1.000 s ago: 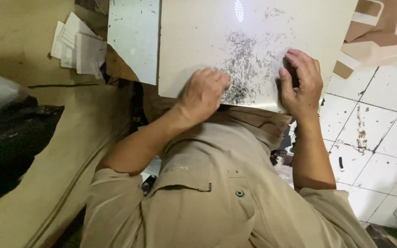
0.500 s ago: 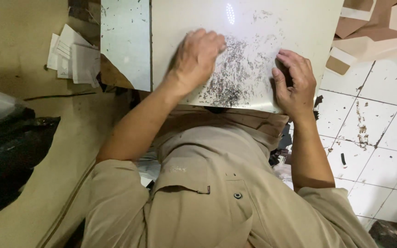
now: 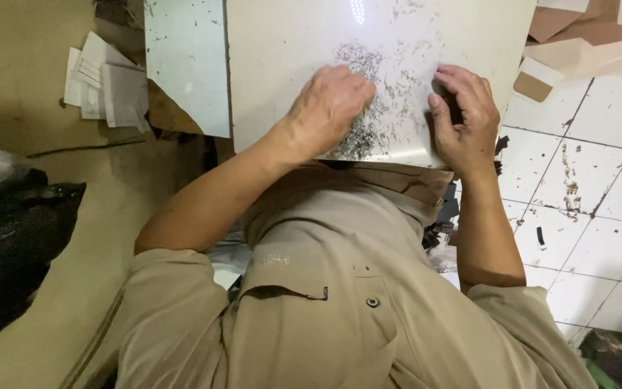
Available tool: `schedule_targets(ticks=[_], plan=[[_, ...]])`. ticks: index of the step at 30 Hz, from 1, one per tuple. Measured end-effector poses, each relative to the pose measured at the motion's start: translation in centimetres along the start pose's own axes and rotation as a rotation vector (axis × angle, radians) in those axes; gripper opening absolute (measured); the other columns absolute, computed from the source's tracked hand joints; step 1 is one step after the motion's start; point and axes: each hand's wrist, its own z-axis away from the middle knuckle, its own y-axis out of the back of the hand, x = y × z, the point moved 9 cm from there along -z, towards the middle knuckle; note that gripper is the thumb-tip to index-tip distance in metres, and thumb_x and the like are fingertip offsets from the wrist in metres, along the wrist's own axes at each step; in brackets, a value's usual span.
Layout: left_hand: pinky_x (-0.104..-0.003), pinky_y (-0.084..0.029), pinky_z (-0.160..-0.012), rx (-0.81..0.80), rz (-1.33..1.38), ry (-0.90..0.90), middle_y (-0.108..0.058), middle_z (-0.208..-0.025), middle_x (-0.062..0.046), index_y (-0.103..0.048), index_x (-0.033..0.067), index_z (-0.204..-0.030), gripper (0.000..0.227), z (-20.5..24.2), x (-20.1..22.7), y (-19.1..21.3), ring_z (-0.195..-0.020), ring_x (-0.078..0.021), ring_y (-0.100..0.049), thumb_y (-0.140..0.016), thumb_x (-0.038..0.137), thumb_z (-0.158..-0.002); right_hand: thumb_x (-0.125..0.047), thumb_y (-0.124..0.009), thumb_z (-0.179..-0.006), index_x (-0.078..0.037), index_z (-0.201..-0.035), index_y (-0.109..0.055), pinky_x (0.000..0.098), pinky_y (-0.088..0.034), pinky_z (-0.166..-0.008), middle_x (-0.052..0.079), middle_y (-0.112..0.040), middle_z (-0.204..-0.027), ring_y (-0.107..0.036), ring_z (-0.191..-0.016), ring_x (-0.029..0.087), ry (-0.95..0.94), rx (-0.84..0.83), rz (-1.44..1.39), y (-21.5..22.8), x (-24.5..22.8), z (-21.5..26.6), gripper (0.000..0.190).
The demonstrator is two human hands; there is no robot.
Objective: Cleaning debris and residue from a work surface using hands and a small scraper
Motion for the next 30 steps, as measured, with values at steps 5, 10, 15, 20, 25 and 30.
schedule_targets(ticks=[5, 10, 15, 20, 25, 30], plan=[[-0.035, -0.052, -0.067, -0.104, 0.076, -0.173, -0.062, -0.072, -0.003, -0.067, 0.0090, -0.095, 0.029, 2.3, 3.8, -1.2, -0.066, -0.0180, -0.056, -0.053, -0.016, -0.093, -0.008, -0.063, -0.111, 0.009, -0.126, -0.066, 0.0492, -0.052, -0.098, 0.026, -0.066, -0.129, -0.061, -0.118, 0.039, -0.019, 0.004, -0.011, 0.0, 0.4, 0.1, 0.023], [-0.026, -0.044, -0.056, 0.077, -0.043, -0.197, -0.049, -0.061, 0.004, -0.058, 0.0146, -0.079, 0.030, 0.8, 2.2, -0.9, -0.060, -0.0116, -0.044, -0.062, -0.011, -0.095, -0.011, -0.062, -0.112, 0.009, -0.125, -0.066, 0.0505, -0.053, -0.097, 0.027, -0.067, -0.128, -0.062, -0.118, 0.040, -0.001, 0.012, -0.006, -0.2, 0.4, 0.4, 0.025], [-0.027, -0.043, -0.054, 0.093, 0.027, -0.247, -0.045, -0.062, 0.002, -0.055, 0.0148, -0.081, 0.032, 3.9, 5.2, -0.6, -0.059, -0.0137, -0.043, -0.058, -0.015, -0.090, -0.009, -0.063, -0.111, 0.009, -0.125, -0.067, 0.0505, -0.053, -0.097, 0.027, -0.067, -0.128, -0.062, -0.117, 0.040, 0.013, 0.022, 0.003, 0.0, 0.4, 0.1, 0.023], [-0.028, -0.043, -0.054, 0.142, 0.111, -0.215, -0.051, -0.061, 0.001, -0.063, 0.0103, -0.085, 0.023, 3.3, 3.4, 0.7, -0.057, -0.0143, -0.048, -0.059, -0.002, -0.103, -0.011, -0.062, -0.112, 0.008, -0.125, -0.067, 0.0502, -0.053, -0.095, 0.026, -0.067, -0.128, -0.062, -0.117, 0.039, -0.004, 0.015, 0.002, -0.1, 0.4, 0.4, 0.023], [-0.031, -0.049, -0.054, 0.017, 0.379, -0.040, -0.052, -0.062, 0.001, -0.062, 0.0083, -0.089, 0.017, 0.6, 0.7, 1.4, -0.059, -0.0192, -0.054, -0.062, 0.012, -0.105, -0.014, -0.063, -0.110, 0.004, -0.128, -0.067, 0.0487, -0.051, -0.095, 0.022, -0.066, -0.124, -0.060, -0.113, 0.038, 0.004, -0.009, -0.097, -1.6, 2.0, 1.8, 0.026], [-0.029, -0.051, -0.058, 0.010, 0.451, -0.098, -0.060, -0.067, -0.005, -0.067, 0.0020, -0.099, 0.015, 0.6, 1.9, -2.0, -0.060, -0.0196, -0.059, -0.055, 0.005, -0.108, -0.022, -0.068, -0.104, -0.001, -0.120, -0.072, 0.0468, -0.049, -0.088, 0.017, -0.069, -0.108, -0.061, -0.097, 0.034, -0.015, -0.213, -0.245, -4.4, -2.0, 2.0, 0.026]])
